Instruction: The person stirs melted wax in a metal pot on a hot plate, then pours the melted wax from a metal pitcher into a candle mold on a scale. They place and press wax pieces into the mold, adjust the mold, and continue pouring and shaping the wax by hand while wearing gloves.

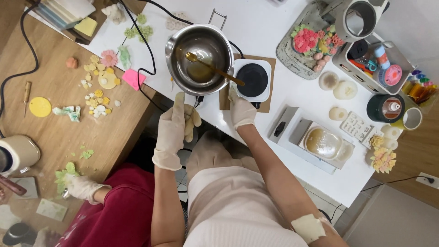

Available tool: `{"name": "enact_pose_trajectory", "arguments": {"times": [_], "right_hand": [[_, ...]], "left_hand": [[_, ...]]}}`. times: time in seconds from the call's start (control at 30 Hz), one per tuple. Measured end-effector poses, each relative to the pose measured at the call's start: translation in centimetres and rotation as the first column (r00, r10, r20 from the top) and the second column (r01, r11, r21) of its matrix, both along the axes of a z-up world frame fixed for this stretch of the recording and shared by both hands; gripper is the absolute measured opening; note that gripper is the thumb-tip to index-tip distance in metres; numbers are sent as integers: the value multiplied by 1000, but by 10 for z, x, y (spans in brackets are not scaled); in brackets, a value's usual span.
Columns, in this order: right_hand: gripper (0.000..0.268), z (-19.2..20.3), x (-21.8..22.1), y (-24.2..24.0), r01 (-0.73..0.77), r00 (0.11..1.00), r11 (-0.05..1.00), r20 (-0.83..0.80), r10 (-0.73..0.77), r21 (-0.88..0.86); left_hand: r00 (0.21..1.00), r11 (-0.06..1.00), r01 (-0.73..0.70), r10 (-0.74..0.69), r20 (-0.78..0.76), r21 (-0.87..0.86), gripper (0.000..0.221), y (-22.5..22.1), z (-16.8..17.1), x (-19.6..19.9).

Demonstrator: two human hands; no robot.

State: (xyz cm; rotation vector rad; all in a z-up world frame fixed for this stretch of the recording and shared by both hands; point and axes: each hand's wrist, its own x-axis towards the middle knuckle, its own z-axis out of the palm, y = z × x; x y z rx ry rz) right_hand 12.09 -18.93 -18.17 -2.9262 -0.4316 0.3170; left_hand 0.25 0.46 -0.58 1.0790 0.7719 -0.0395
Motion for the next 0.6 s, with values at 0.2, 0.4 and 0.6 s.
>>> {"name": "enact_pose_trajectory", "arguments": {"times": [0.2, 0.4, 0.6], "right_hand": [[19, -32, -4, -22, -103, 970, 976, 237, 55, 191], [28, 12, -23, -67, -54, 998, 999, 39, 54, -5], [30, -7, -14, -79, -193, 964, 980, 177, 200, -57]], "left_hand": [[1000, 999, 12, -11, -22, 35, 66, -2, 6, -5], [999, 998, 30, -28, -31, 57, 67, -8, 9, -7], [996, 995, 67, -64, -58, 70, 65, -11, 8, -4]]}}
